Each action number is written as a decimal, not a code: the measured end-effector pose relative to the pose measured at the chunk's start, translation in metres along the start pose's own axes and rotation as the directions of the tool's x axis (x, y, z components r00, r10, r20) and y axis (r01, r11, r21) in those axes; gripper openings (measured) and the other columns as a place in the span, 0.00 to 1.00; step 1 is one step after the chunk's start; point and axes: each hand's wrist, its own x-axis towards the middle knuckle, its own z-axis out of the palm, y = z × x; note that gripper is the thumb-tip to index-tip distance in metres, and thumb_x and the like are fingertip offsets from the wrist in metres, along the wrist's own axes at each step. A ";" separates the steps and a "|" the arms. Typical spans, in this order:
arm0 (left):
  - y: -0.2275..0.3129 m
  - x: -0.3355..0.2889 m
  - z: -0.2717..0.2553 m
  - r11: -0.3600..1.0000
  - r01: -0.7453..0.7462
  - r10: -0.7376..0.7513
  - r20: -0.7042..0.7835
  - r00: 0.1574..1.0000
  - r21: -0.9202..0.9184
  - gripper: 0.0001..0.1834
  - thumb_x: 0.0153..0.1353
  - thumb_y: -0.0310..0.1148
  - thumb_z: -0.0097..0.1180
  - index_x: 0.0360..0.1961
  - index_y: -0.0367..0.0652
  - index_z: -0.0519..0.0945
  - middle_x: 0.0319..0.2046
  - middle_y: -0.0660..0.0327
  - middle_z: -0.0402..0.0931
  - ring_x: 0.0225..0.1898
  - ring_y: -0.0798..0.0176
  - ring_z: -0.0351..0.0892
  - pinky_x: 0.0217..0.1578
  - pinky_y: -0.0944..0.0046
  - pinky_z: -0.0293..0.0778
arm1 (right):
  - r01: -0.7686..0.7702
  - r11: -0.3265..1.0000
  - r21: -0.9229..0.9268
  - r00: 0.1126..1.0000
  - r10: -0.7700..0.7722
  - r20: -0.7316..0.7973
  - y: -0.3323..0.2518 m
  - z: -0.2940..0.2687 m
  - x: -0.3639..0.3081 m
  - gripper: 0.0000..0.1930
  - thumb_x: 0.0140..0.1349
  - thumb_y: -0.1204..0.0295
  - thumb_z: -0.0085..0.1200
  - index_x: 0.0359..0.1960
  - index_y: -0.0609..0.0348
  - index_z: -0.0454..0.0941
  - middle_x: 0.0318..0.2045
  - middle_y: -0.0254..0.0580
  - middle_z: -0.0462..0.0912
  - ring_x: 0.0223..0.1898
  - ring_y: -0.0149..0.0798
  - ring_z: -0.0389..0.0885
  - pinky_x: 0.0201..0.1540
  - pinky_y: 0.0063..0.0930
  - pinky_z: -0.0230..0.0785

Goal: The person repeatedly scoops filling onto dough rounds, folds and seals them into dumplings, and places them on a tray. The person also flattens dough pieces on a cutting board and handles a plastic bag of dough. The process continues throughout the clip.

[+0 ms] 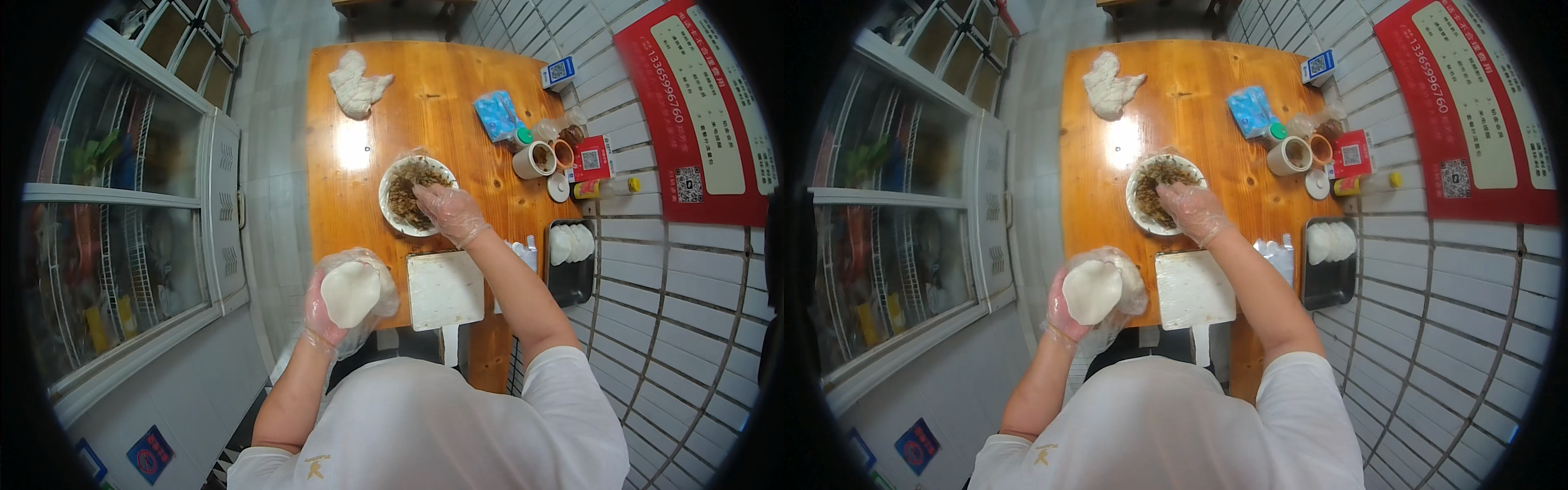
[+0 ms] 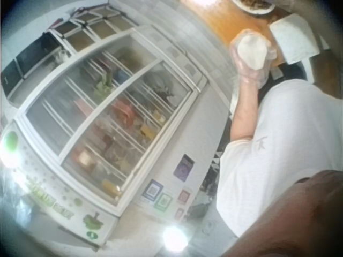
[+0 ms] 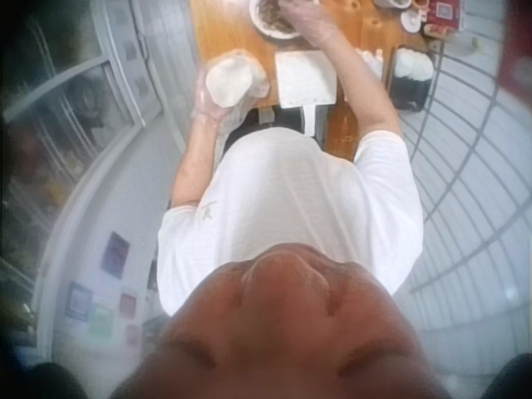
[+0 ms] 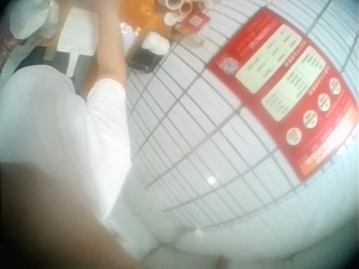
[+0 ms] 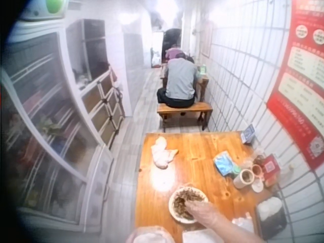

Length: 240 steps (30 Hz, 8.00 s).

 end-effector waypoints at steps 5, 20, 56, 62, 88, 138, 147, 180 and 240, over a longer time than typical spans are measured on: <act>0.013 -0.001 -0.017 0.995 -0.005 0.014 0.091 0.996 -0.095 0.30 0.75 0.50 0.35 0.63 0.38 0.74 0.60 0.50 0.77 0.61 0.45 0.77 0.64 0.46 0.72 | 0.064 0.994 -0.084 0.978 -0.045 0.202 0.007 -0.008 -0.017 0.14 0.61 0.72 0.60 0.49 0.51 0.79 0.30 0.42 0.80 0.30 0.50 0.82 0.30 0.43 0.75; 0.018 0.003 -0.018 0.989 -0.031 0.054 0.160 0.986 -0.145 0.31 0.76 0.50 0.34 0.64 0.36 0.72 0.61 0.49 0.75 0.62 0.44 0.75 0.64 0.45 0.71 | -0.483 0.677 0.556 0.820 0.572 0.015 0.035 0.015 -0.042 0.13 0.71 0.68 0.53 0.52 0.57 0.81 0.39 0.45 0.86 0.31 0.40 0.84 0.31 0.32 0.79; -0.019 0.165 0.100 0.978 -0.101 0.154 0.307 0.939 -0.180 0.25 0.76 0.43 0.35 0.58 0.35 0.75 0.53 0.50 0.80 0.54 0.50 0.80 0.58 0.51 0.77 | -0.208 -0.409 0.889 0.575 0.683 0.449 -0.081 -0.132 0.003 0.16 0.75 0.65 0.50 0.56 0.60 0.78 0.40 0.39 0.86 0.28 0.28 0.83 0.26 0.20 0.74; -0.025 0.149 0.125 0.980 -0.065 0.130 0.359 0.924 -0.187 0.25 0.75 0.44 0.36 0.59 0.36 0.75 0.52 0.51 0.80 0.53 0.50 0.80 0.57 0.51 0.77 | -0.267 -0.304 0.915 0.584 0.704 0.404 -0.093 -0.123 0.000 0.17 0.75 0.63 0.50 0.57 0.60 0.78 0.41 0.39 0.86 0.29 0.28 0.83 0.27 0.20 0.75; -0.022 0.130 0.102 0.980 -0.004 0.060 0.276 0.959 -0.200 0.30 0.77 0.51 0.32 0.64 0.40 0.73 0.60 0.50 0.76 0.60 0.46 0.75 0.63 0.44 0.72 | -0.133 0.475 0.870 0.774 0.598 -0.209 -0.085 -0.079 -0.032 0.18 0.75 0.69 0.51 0.61 0.65 0.76 0.47 0.47 0.85 0.30 0.27 0.80 0.35 0.22 0.76; 0.004 0.050 0.092 0.973 0.017 0.075 0.386 0.919 -0.229 0.28 0.75 0.52 0.35 0.59 0.42 0.76 0.54 0.52 0.79 0.55 0.48 0.79 0.56 0.47 0.77 | -0.167 0.603 0.780 0.941 0.335 -0.057 -0.133 -0.133 0.047 0.13 0.74 0.71 0.51 0.52 0.64 0.82 0.45 0.44 0.86 0.49 0.34 0.82 0.55 0.31 0.73; -0.002 0.041 0.092 0.974 -0.036 0.115 0.351 0.929 -0.225 0.27 0.74 0.52 0.39 0.61 0.44 0.75 0.55 0.54 0.78 0.56 0.52 0.78 0.58 0.51 0.76 | 0.139 0.985 -0.104 0.981 -0.151 -0.124 -0.171 -0.101 0.052 0.20 0.67 0.69 0.55 0.59 0.62 0.77 0.61 0.53 0.78 0.67 0.56 0.71 0.70 0.51 0.59; 0.028 -0.004 0.124 0.907 -0.252 0.397 0.487 0.778 -0.336 0.30 0.75 0.54 0.33 0.57 0.40 0.75 0.54 0.51 0.79 0.59 0.47 0.76 0.63 0.46 0.70 | 0.291 0.955 0.058 0.930 -0.268 -0.250 -0.204 -0.139 0.051 0.09 0.54 0.75 0.67 0.37 0.54 0.81 0.35 0.38 0.79 0.33 0.42 0.82 0.33 0.33 0.76; -0.191 -0.179 0.141 0.650 -0.748 0.178 0.929 0.323 0.136 0.41 0.68 0.58 0.55 0.72 0.38 0.66 0.70 0.46 0.66 0.75 0.48 0.56 0.75 0.48 0.46 | 0.338 0.292 0.895 0.727 0.523 -0.445 -0.228 -0.252 -0.194 0.11 0.71 0.67 0.59 0.45 0.62 0.80 0.40 0.35 0.84 0.41 0.25 0.78 0.47 0.22 0.72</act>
